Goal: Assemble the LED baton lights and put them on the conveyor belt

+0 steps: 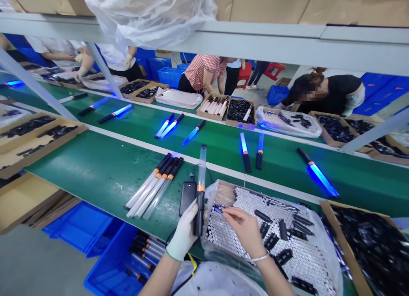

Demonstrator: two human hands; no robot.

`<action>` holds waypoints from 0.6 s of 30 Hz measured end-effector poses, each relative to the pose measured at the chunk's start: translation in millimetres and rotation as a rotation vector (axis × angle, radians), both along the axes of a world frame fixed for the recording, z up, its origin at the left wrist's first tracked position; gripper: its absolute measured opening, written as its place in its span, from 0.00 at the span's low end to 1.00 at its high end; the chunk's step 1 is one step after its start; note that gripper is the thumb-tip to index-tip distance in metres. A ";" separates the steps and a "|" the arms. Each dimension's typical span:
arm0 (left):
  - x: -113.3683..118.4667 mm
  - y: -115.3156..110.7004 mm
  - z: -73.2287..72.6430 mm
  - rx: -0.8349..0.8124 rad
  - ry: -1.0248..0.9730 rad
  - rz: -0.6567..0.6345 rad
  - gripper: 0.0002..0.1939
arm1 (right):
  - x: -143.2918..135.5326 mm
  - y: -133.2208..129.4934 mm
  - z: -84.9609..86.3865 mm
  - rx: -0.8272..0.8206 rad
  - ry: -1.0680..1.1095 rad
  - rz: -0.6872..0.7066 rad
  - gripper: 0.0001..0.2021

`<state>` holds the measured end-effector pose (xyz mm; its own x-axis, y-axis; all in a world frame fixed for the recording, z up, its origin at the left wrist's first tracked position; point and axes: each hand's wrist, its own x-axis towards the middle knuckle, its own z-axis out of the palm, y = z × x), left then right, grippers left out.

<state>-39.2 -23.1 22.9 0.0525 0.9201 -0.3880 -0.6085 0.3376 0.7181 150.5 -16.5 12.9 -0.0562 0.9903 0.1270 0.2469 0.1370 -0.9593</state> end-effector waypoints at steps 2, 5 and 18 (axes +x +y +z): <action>7.7 0.1 3.3 0.002 -0.038 -0.027 0.29 | -1.5 -4.7 3.0 0.010 0.008 -0.002 0.13; 15.0 0.3 1.9 0.018 -0.047 -0.075 0.30 | 2.0 4.6 -6.4 0.051 -0.059 -0.056 0.15; -39.6 4.3 5.1 0.646 1.208 -0.539 0.37 | -14.9 46.1 0.3 -0.373 0.579 0.179 0.29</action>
<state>-78.8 -18.8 27.9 0.3877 0.9217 0.0166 0.5491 -0.2453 0.7989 135.7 29.6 13.2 -0.2479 0.9555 -0.1602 -0.3119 -0.2352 -0.9205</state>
